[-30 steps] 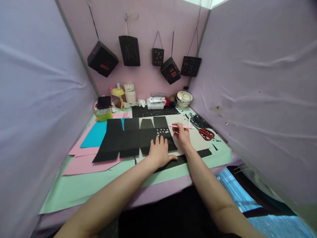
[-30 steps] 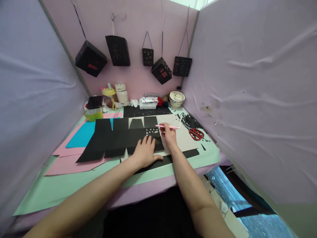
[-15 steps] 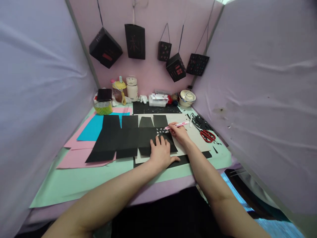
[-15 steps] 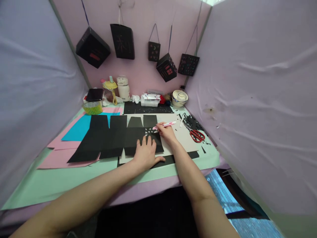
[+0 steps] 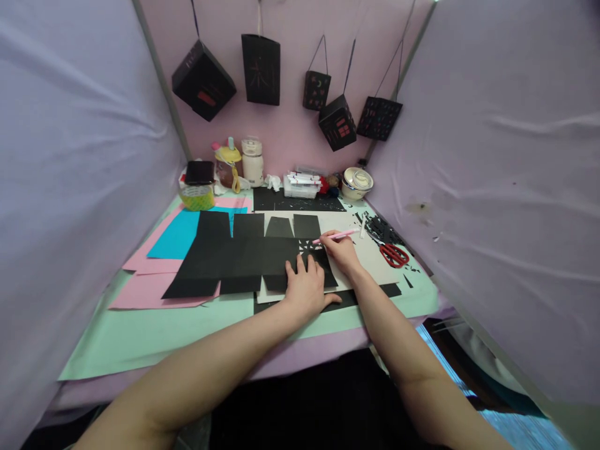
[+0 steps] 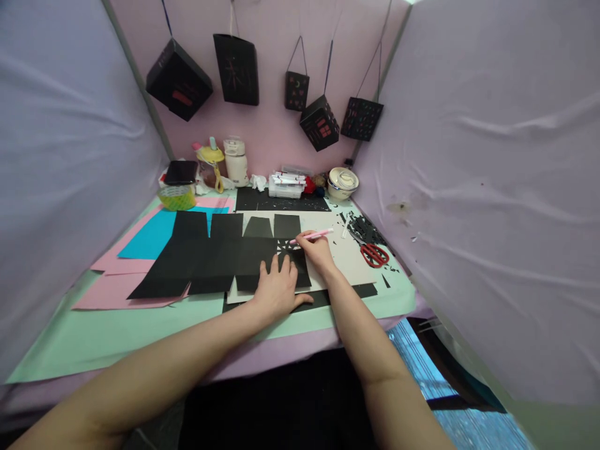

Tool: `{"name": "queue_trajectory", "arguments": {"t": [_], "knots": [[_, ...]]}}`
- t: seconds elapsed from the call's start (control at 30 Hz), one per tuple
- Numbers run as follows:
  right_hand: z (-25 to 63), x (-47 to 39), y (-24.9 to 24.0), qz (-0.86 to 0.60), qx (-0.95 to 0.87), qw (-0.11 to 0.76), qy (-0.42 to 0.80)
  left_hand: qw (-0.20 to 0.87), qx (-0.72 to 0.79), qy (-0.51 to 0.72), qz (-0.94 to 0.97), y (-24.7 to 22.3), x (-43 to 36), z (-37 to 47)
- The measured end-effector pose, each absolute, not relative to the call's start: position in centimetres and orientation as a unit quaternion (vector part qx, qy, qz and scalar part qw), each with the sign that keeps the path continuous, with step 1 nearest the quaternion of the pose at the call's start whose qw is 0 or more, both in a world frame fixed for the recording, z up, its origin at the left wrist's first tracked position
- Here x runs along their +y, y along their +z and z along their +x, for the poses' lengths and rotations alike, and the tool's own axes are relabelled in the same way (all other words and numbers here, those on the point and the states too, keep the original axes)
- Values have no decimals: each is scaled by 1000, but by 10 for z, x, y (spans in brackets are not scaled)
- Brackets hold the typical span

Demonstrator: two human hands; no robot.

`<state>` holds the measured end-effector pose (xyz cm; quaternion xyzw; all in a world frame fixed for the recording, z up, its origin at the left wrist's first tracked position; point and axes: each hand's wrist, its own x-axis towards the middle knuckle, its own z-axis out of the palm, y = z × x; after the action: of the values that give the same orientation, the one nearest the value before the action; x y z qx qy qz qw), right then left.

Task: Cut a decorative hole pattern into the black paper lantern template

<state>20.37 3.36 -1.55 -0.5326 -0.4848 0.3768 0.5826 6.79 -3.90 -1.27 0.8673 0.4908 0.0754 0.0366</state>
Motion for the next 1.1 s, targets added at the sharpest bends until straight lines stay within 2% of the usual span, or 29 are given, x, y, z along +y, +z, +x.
{"name": "queue_trajectory", "arguments": {"t": [0.23, 0.5, 1.1], "knots": [[198, 38, -25, -572, -582, 514, 266, 23, 490, 73, 868, -13, -39, 67], [199, 37, -27, -577, -591, 485, 287, -4, 499, 46, 866, -11, -42, 68], [198, 39, -29, -570, -596, 481, 298, -5, 500, 40, 865, -12, -42, 68]]}}
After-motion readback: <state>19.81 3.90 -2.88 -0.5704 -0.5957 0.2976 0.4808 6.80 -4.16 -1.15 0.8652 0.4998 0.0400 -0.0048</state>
